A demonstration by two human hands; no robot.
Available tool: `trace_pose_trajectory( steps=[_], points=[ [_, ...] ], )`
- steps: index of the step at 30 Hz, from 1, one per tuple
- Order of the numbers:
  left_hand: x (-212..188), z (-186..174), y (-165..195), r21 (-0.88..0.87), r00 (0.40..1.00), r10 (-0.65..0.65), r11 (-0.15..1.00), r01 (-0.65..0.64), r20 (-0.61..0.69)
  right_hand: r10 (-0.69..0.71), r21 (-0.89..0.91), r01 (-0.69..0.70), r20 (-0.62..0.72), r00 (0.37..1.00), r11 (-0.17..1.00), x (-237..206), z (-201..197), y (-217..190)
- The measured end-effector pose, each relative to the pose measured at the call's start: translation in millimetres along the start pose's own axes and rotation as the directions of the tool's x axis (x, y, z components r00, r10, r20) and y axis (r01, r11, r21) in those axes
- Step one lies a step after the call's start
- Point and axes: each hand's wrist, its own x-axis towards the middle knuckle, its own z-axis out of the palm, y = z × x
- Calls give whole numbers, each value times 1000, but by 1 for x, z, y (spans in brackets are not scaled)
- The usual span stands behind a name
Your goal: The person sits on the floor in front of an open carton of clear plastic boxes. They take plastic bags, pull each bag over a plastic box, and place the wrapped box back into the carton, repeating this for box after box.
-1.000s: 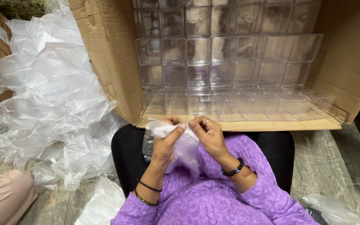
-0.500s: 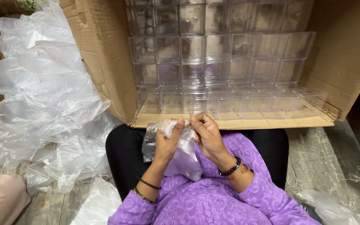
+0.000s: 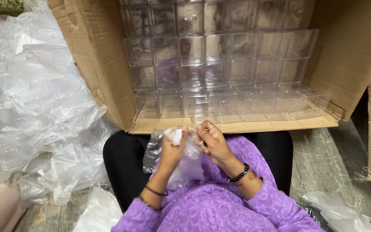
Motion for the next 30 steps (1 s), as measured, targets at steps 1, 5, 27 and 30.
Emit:
trace_pose_trajectory(
  steps=[1, 5, 27, 30],
  points=[
    [-1, -5, 3, -160, 998, -51, 986, 55, 31, 34, 30, -35, 26, 999, 999, 1, -4, -6],
    [-4, -56, 18, -306, 805, -299, 813, 496, 512, 83, -6, -83, 126, 989, 997, -7, -50, -51],
    [118, -8, -86, -383, 986, -59, 916, 115, 154, -79, -107, 54, -243, 967, 993, 81, -107, 9],
    [107, -10, -89, -590, 885, -412, 668, 454, 215, -82, -295, -24, -342, 936, 955, 71, -94, 6]
  ],
)
